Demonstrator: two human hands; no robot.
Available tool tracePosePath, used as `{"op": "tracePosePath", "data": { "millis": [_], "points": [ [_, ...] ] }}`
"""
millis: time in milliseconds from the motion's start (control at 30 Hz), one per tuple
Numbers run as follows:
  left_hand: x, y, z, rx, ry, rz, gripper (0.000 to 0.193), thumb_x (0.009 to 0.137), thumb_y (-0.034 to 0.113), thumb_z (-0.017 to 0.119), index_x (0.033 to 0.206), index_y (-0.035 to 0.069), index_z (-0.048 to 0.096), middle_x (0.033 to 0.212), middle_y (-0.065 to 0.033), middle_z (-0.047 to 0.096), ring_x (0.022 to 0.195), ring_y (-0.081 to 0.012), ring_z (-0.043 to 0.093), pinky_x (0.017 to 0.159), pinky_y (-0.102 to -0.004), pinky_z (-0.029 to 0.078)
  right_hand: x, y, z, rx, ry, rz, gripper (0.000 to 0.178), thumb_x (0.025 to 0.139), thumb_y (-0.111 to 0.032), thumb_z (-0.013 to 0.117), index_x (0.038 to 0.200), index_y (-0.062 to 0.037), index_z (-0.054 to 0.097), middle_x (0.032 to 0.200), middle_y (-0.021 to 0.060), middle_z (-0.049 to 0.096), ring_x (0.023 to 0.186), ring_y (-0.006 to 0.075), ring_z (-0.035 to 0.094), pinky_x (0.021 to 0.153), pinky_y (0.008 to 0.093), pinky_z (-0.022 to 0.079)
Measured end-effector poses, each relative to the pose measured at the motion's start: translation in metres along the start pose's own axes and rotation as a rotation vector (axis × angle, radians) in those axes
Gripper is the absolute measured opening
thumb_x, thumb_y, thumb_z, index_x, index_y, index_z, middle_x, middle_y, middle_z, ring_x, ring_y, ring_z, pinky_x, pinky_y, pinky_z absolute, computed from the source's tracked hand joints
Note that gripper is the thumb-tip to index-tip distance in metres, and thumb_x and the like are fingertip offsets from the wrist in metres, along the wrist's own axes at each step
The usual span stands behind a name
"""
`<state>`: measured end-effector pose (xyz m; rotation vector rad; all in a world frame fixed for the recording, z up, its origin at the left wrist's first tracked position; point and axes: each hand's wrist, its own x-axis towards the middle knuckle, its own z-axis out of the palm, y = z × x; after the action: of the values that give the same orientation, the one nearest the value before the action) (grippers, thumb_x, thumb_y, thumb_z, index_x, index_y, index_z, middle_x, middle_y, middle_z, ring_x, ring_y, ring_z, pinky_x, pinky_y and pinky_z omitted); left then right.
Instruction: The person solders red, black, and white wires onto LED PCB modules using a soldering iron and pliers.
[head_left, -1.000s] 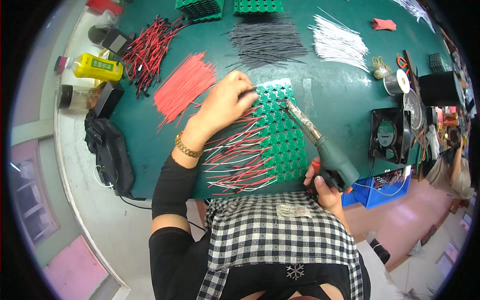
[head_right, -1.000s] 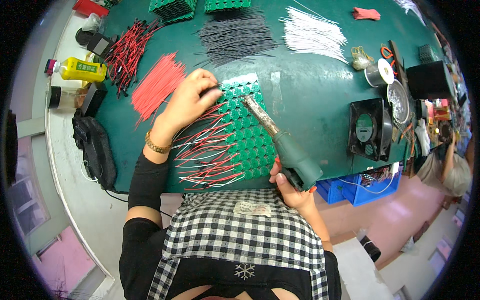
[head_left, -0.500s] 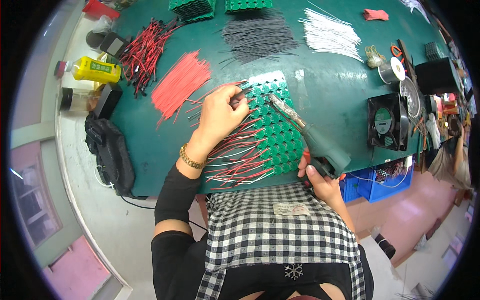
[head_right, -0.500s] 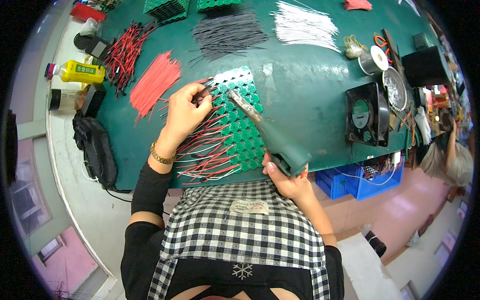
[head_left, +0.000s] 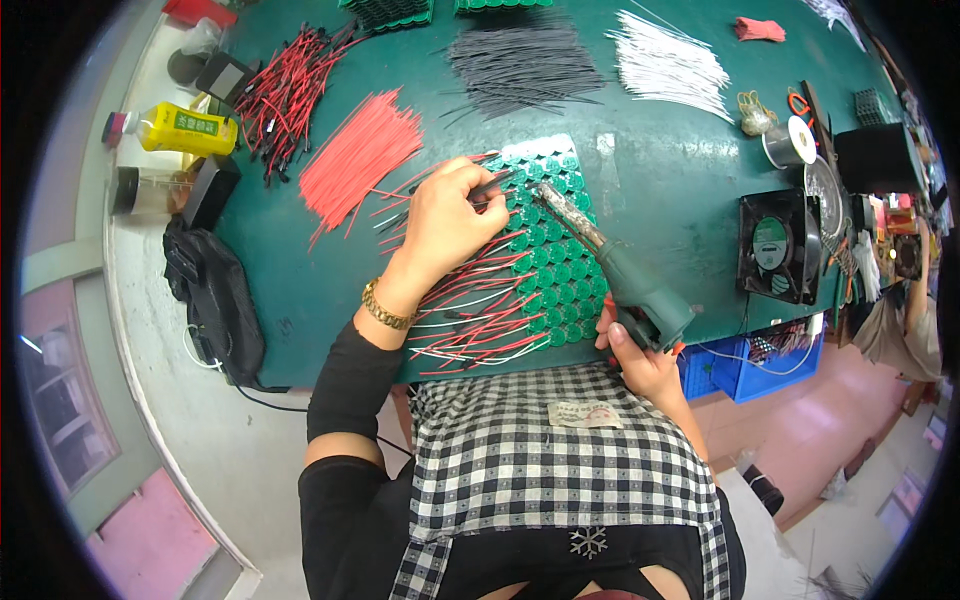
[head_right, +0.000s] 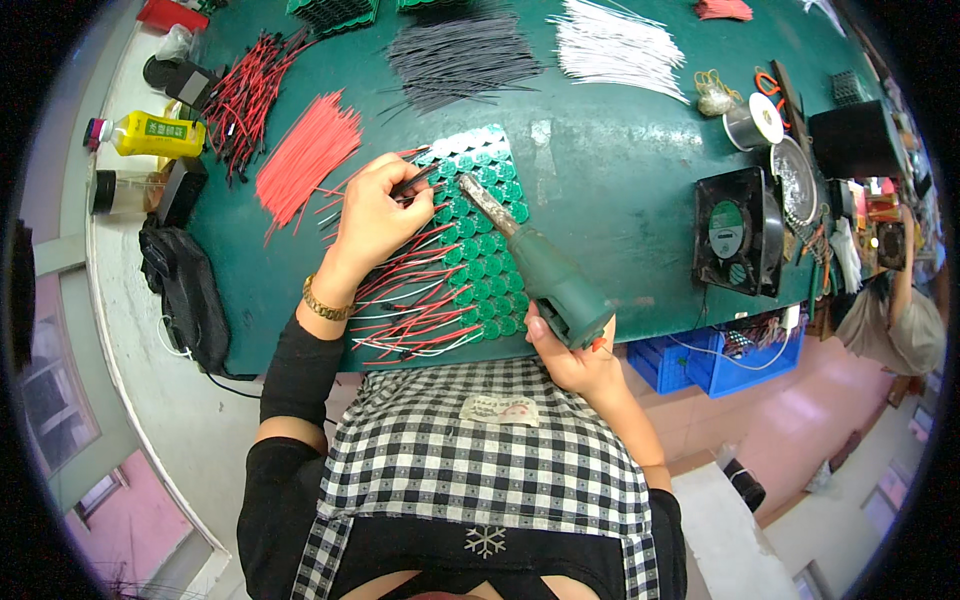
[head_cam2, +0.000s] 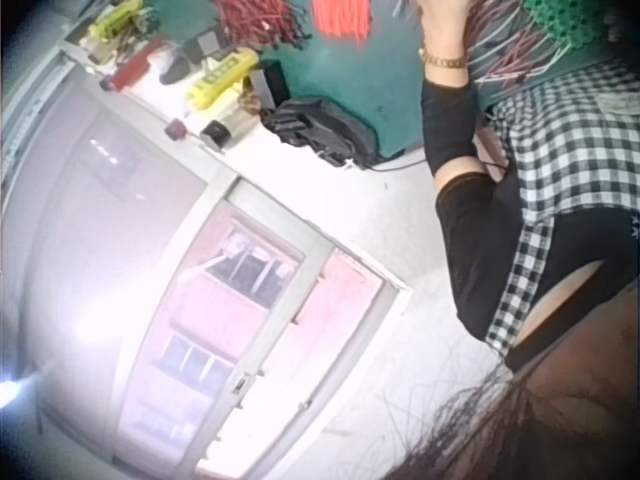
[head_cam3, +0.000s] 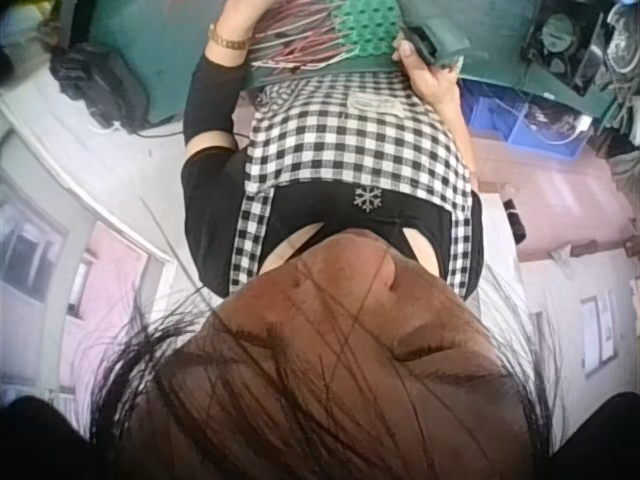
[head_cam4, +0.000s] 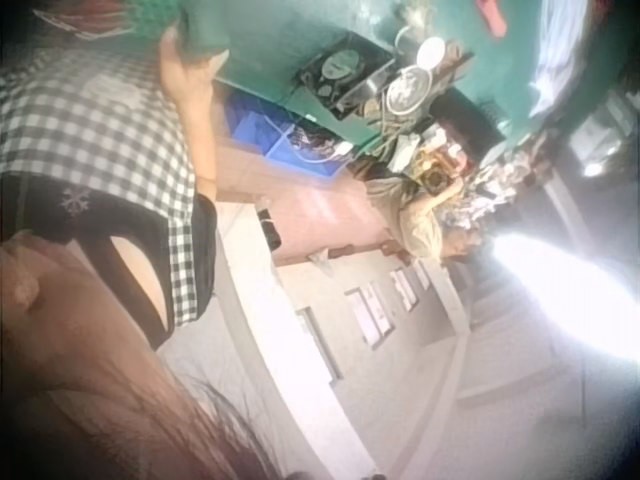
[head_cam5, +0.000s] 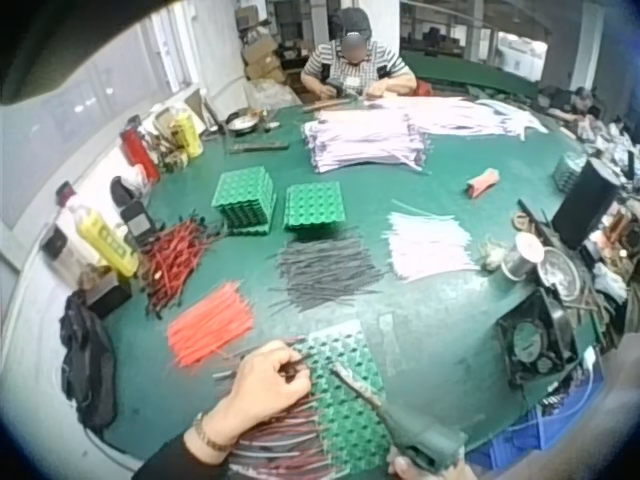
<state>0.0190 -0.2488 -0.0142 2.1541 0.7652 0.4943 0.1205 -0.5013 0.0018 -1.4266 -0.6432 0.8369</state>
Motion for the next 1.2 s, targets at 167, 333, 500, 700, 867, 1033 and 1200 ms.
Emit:
{"op": "tracePosePath", "data": {
  "millis": [167,333,500,700,867,1033,1200],
  "points": [
    [0.001,-0.003,0.002,0.003,0.019,0.04,0.012,0.07,0.008,0.067,0.076,-0.002,0.064,0.074,-0.0084,0.059,0.06,-0.0175,0.057,0.058,-0.0296,0.046,0.001,-0.002,-0.008,-0.15,-0.141,0.038,0.024,0.088,-0.01,0.059,0.11,-0.0001,0.056,0.086,0.0061,0.061,0.07,0.0131,0.058,0.061,0.0273,0.049],
    [0.0,-0.003,0.003,-0.014,0.028,0.064,0.011,0.07,0.007,0.067,0.074,-0.002,0.063,0.071,-0.0066,0.057,0.058,-0.0134,0.055,0.055,-0.0266,0.044,0.006,0.0,-0.006,-0.271,-0.147,-0.037,0.019,0.087,-0.011,0.06,0.104,-0.0008,0.058,0.083,0.0047,0.061,0.067,0.0119,0.059,0.057,0.0264,0.049],
    [0.001,-0.006,0.004,-0.026,0.029,0.071,0.011,0.07,0.008,0.067,0.074,-0.002,0.064,0.072,-0.0066,0.057,0.058,-0.0138,0.055,0.056,-0.0268,0.044,0.007,-0.002,-0.005,-0.283,-0.161,-0.05,0.02,0.087,-0.012,0.062,0.103,-0.0005,0.058,0.083,0.0051,0.062,0.067,0.0123,0.06,0.06,0.0266,0.049],
    [0.003,-0.006,0.002,0.027,0.012,0.062,0.015,0.068,0.011,0.069,0.077,-0.001,0.066,0.076,-0.01,0.062,0.064,-0.023,0.061,0.061,-0.0326,0.049,0.012,-0.004,0.001,-0.324,-0.116,-0.066,0.013,0.074,0.0,0.065,0.087,-0.0016,0.062,0.074,0.0091,0.062,0.061,0.0253,0.06,0.061,0.0317,0.049],
    [0.003,-0.007,0.003,-0.011,0.02,0.076,0.012,0.069,0.008,0.067,0.076,-0.002,0.065,0.073,-0.0071,0.058,0.062,-0.0152,0.055,0.059,-0.0272,0.044,0.003,0.005,-0.005,-0.393,-0.082,-0.062,0.011,0.076,-0.001,0.065,0.086,0.0,0.062,0.077,0.0106,0.063,0.064,0.0255,0.061,0.062,0.0319,0.05],
    [0.004,-0.007,0.003,-0.015,0.02,0.096,0.012,0.068,0.008,0.068,0.075,-0.002,0.064,0.072,-0.0069,0.057,0.061,-0.0155,0.055,0.059,-0.0275,0.045,-0.005,-0.001,-0.005,-0.013,0.007,0.0,0.019,0.082,-0.006,0.063,0.1,0.0004,0.061,0.083,0.0078,0.063,0.067,0.016,0.06,0.062,0.0312,0.05],
    [0.003,-0.007,0.002,0.004,0.013,0.081,0.012,0.068,0.009,0.068,0.075,0.0,0.065,0.073,-0.0083,0.06,0.064,-0.0205,0.058,0.06,-0.0314,0.047,-0.008,0.002,-0.004,0.017,0.014,0.0,0.027,0.084,-0.004,0.06,0.111,0.002,0.057,0.086,0.0077,0.061,0.069,0.0135,0.058,0.063,0.0283,0.05]
  ]
}}
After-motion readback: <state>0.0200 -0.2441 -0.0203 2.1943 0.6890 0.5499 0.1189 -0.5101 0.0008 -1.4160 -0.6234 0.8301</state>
